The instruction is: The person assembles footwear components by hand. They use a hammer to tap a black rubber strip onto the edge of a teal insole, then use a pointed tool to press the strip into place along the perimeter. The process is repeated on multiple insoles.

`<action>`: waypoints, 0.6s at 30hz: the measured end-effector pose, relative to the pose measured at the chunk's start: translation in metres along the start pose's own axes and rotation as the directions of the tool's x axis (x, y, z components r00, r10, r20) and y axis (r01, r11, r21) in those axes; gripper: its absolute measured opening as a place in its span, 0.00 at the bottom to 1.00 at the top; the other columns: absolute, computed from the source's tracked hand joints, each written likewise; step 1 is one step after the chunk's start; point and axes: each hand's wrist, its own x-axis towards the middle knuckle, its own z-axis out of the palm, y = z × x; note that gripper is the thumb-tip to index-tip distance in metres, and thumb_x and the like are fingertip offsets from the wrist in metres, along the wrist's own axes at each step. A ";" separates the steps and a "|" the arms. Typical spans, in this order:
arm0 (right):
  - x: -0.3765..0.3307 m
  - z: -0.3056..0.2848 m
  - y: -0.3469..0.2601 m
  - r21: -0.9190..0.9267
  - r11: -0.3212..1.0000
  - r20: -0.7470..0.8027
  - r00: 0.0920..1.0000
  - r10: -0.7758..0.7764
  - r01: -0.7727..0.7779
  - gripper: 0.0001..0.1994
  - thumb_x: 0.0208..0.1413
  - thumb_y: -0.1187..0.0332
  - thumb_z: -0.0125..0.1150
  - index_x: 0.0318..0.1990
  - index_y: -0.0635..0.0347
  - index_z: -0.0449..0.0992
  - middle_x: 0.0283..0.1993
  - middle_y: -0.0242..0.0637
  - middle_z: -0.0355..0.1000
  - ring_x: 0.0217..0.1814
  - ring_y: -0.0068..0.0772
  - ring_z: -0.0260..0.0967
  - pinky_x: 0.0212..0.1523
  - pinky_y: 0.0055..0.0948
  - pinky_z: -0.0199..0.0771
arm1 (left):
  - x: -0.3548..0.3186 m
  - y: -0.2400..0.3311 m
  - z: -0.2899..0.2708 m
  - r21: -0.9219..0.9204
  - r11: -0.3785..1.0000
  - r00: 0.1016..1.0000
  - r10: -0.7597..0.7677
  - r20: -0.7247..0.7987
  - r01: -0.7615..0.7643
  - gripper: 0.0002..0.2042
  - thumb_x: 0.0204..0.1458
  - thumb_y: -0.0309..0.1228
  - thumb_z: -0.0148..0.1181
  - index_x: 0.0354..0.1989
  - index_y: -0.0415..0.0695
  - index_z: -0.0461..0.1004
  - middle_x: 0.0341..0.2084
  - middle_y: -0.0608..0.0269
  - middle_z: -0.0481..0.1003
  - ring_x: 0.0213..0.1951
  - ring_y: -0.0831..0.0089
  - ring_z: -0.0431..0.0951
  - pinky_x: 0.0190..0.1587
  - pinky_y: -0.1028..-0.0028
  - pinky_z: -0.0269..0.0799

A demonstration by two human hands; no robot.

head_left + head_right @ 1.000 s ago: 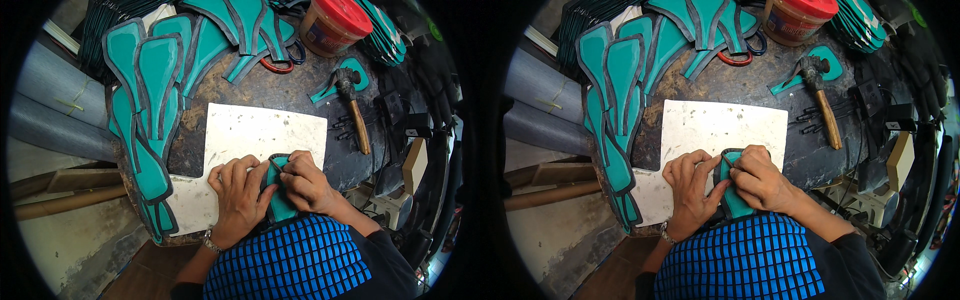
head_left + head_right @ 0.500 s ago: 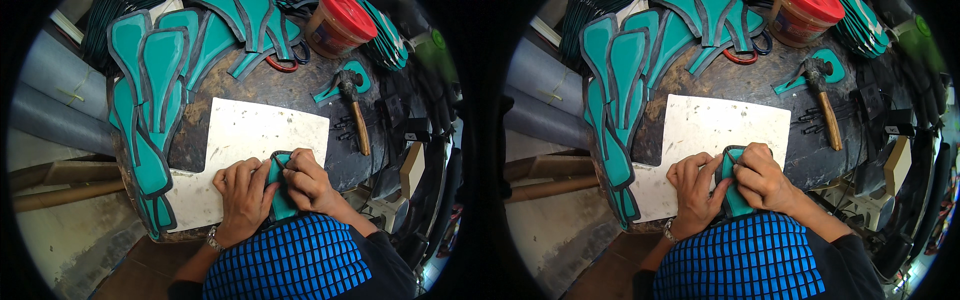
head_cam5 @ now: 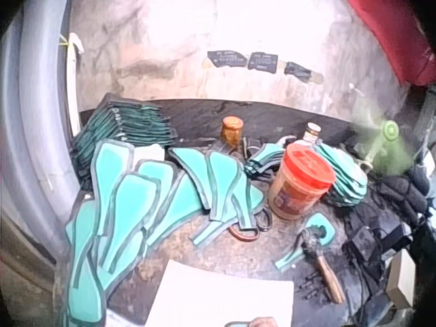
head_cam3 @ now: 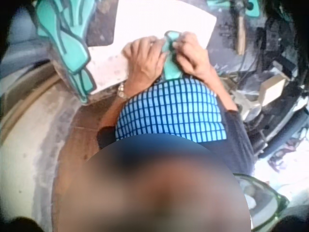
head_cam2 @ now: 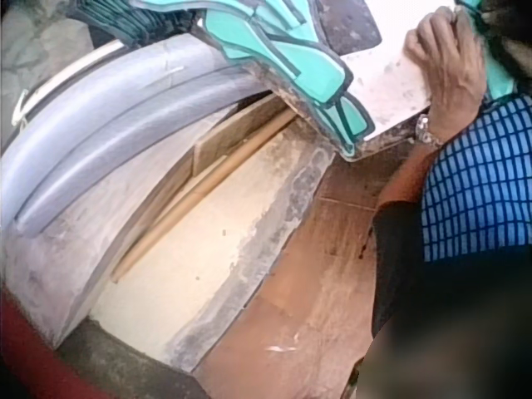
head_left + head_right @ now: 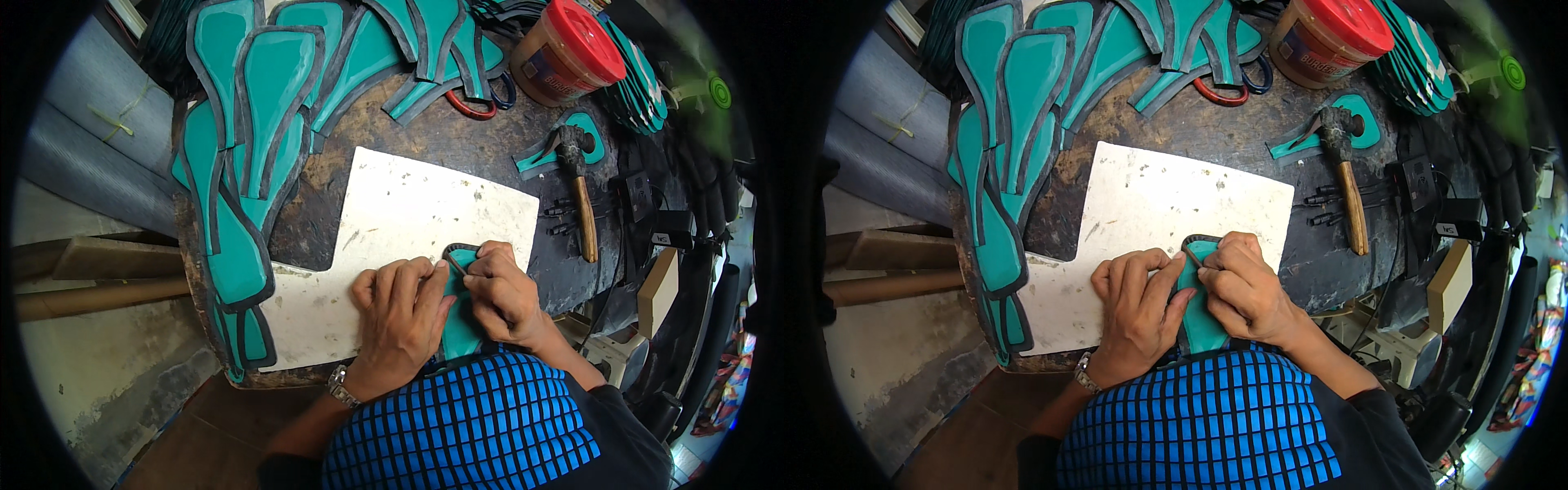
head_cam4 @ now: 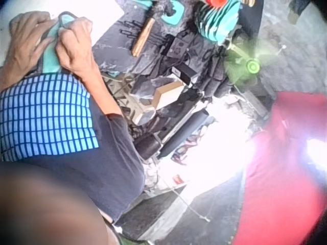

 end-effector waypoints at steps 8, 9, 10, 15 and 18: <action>0.004 0.001 -0.004 -0.071 0.997 0.044 0.998 -0.039 0.042 0.13 0.37 0.76 0.66 0.34 0.68 0.75 0.34 0.44 0.66 0.37 0.46 0.66 0.50 0.44 0.66 | -0.001 0.001 -0.001 -0.005 1.000 1.000 -0.007 -0.007 0.007 0.22 0.49 0.29 0.70 0.54 0.38 0.76 0.42 0.59 0.73 0.47 0.66 0.71 0.55 0.60 0.55; 0.004 0.002 -0.004 -0.073 0.996 0.033 0.998 -0.045 0.048 0.13 0.36 0.76 0.66 0.34 0.68 0.74 0.34 0.44 0.66 0.37 0.46 0.66 0.49 0.44 0.65 | -0.001 0.002 0.000 -0.006 1.000 0.999 -0.030 -0.015 0.030 0.22 0.50 0.29 0.69 0.55 0.38 0.76 0.42 0.60 0.74 0.47 0.66 0.71 0.54 0.61 0.55; 0.004 0.003 -0.004 -0.080 0.996 0.039 0.998 -0.046 0.049 0.13 0.36 0.76 0.66 0.34 0.67 0.74 0.34 0.44 0.66 0.37 0.46 0.66 0.49 0.44 0.65 | -0.002 0.003 0.001 -0.008 0.999 0.998 -0.053 -0.022 0.052 0.22 0.50 0.29 0.69 0.55 0.38 0.75 0.41 0.60 0.74 0.46 0.66 0.71 0.54 0.61 0.55; -0.001 0.002 0.000 -0.061 0.998 0.027 1.000 0.000 0.002 0.12 0.38 0.79 0.64 0.34 0.69 0.74 0.34 0.45 0.67 0.37 0.47 0.66 0.48 0.43 0.68 | -0.004 0.012 0.004 -0.014 0.990 0.990 -0.139 -0.037 0.138 0.20 0.51 0.27 0.67 0.54 0.39 0.76 0.36 0.62 0.75 0.42 0.67 0.71 0.52 0.63 0.56; -0.006 0.003 -0.001 0.307 0.946 -0.247 0.951 0.185 -0.104 0.07 0.55 0.86 0.54 0.40 0.72 0.74 0.41 0.49 0.72 0.40 0.39 0.71 0.47 0.36 0.73 | 0.000 0.013 0.004 -0.072 0.985 0.985 -0.160 -0.062 0.155 0.18 0.51 0.24 0.67 0.52 0.39 0.78 0.33 0.63 0.75 0.39 0.68 0.72 0.50 0.65 0.57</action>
